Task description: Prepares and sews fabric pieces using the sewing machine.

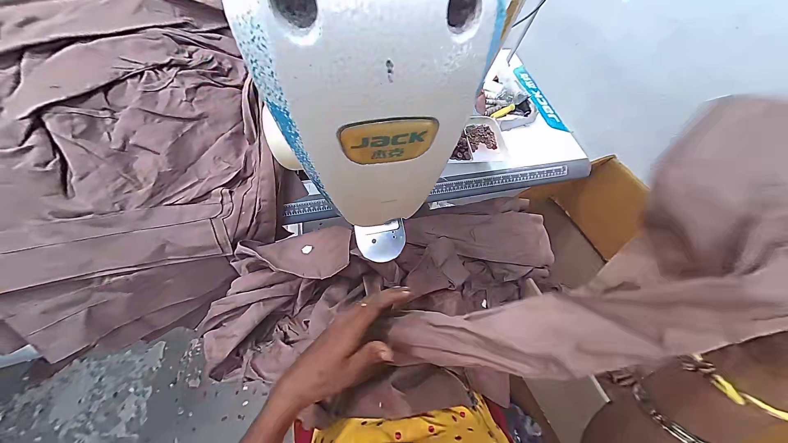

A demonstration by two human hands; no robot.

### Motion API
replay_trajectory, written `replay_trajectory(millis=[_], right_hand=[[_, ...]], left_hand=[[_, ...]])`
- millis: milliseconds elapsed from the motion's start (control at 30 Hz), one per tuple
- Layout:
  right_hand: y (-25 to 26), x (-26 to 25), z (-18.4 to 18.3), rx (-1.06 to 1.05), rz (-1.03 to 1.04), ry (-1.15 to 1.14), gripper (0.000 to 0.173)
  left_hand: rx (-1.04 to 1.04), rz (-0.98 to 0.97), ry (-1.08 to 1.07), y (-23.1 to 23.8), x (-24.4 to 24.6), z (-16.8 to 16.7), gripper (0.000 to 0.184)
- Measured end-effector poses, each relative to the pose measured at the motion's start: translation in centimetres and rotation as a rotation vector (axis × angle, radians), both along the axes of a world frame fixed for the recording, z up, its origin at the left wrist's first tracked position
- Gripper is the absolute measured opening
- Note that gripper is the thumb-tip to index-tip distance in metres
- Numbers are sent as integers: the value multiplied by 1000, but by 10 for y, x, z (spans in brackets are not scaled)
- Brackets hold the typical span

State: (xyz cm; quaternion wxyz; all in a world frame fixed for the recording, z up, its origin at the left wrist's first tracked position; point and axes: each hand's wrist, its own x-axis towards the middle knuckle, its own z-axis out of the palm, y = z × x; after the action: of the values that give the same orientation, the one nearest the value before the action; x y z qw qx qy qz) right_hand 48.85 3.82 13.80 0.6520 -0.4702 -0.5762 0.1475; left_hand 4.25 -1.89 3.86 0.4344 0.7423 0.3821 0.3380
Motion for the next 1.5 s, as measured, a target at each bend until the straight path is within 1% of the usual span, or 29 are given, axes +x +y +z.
replay_trajectory(millis=[67, 133, 167, 200, 267, 367, 433, 467, 500, 533, 567, 633, 700, 733, 767, 800, 833, 867, 900, 933, 1000, 1033, 1067, 1100, 1133, 1200, 1300, 1367, 1500], right_hand=[[17, -49, -7, -131, 570, -170, 3], [38, -110, -31, -244, 1092, -305, 13], [47, -138, -46, -282, 1279, -311, 15], [52, -161, -59, -319, 1408, -299, 14], [57, -190, -71, -393, 1558, -262, 11], [64, -210, -69, -370, 1648, -252, 10], [68, -211, -65, -343, 1569, -361, 18], [69, -208, -64, -354, 1465, -443, 22], [69, -205, -62, -384, 1326, -513, 26], [69, -202, -60, -417, 1193, -549, 27], [68, -201, -59, -448, 1094, -549, 27], [61, -203, -57, -440, 1019, -510, 21], [46, -212, -62, -380, 1040, -443, 40], [40, -216, -67, -355, 1092, -392, 49], [37, -219, -72, -360, 1153, -319, 52], [35, -218, -75, -422, 1194, -245, 47], [37, -215, -77, -509, 1206, -195, 38], [43, -209, -78, -589, 1187, -197, 31], [53, -200, -79, -649, 1118, -261, 26], [65, -192, -81, -679, 984, -391, 22], [89, -186, -85, -639, 637, -673, 23], [96, -189, -82, -583, 522, -699, 23], [100, -196, -76, -500, 468, -649, 22], [100, -206, -68, -415, 468, -549, 20], [98, -219, -61, -355, 528, -421, 18], [92, -246, -50, -369, 631, -280, 22], [87, -268, -43, -450, 627, -267, 37], [87, -272, -41, -480, 614, -254, 37], [87, -273, -46, -475, 590, -198, 36]], left_hand=[[-90, 38, -170, -8, -25, -5, 78], [-123, 81, -259, -12, -35, -5, 84], [-119, 102, -272, -12, -36, -4, 88], [-119, 125, -280, -13, -34, -3, 91], [-138, 180, -294, -14, -25, 3, 89], [-190, 365, -338, -9, -11, 17, 66], [-200, 477, -398, -3, -7, 21, 40], [-170, 514, -392, 0, -7, 18, 27], [-133, 543, -369, 1, -7, 16, 19], [-102, 568, -340, 3, -7, 13, 16], [-82, 589, -310, 4, -7, 12, 15], [-66, 594, -261, 7, -5, 10, 16], [-59, 538, -222, 8, -6, 10, 16], [-54, 510, -204, 9, -7, 10, 17], [-44, 501, -179, 10, -8, 11, 19], [-23, 522, -132, 11, -10, 10, 21], [8, 566, -55, 12, -12, 8, 25], [59, 605, 36, 13, -14, 4, 30], [107, 633, 111, 16, -13, -1, 32], [111, 645, 163, 17, -11, -8, 31], [-20, 619, 194, 16, 1, -21, 27], [-98, 600, 205, 16, 8, -28, 25], [-155, 584, 237, 17, 16, -34, 25], [-204, 563, 272, 17, 21, -38, 26], [-240, 543, 290, 18, 23, -41, 27], [-278, 536, 272, 20, 23, -38, 28], [-225, 627, 270, 15, 14, -26, 26], [-141, 665, 263, 11, 6, -24, 26], [-198, 556, 146, 10, 8, -19, 26]])
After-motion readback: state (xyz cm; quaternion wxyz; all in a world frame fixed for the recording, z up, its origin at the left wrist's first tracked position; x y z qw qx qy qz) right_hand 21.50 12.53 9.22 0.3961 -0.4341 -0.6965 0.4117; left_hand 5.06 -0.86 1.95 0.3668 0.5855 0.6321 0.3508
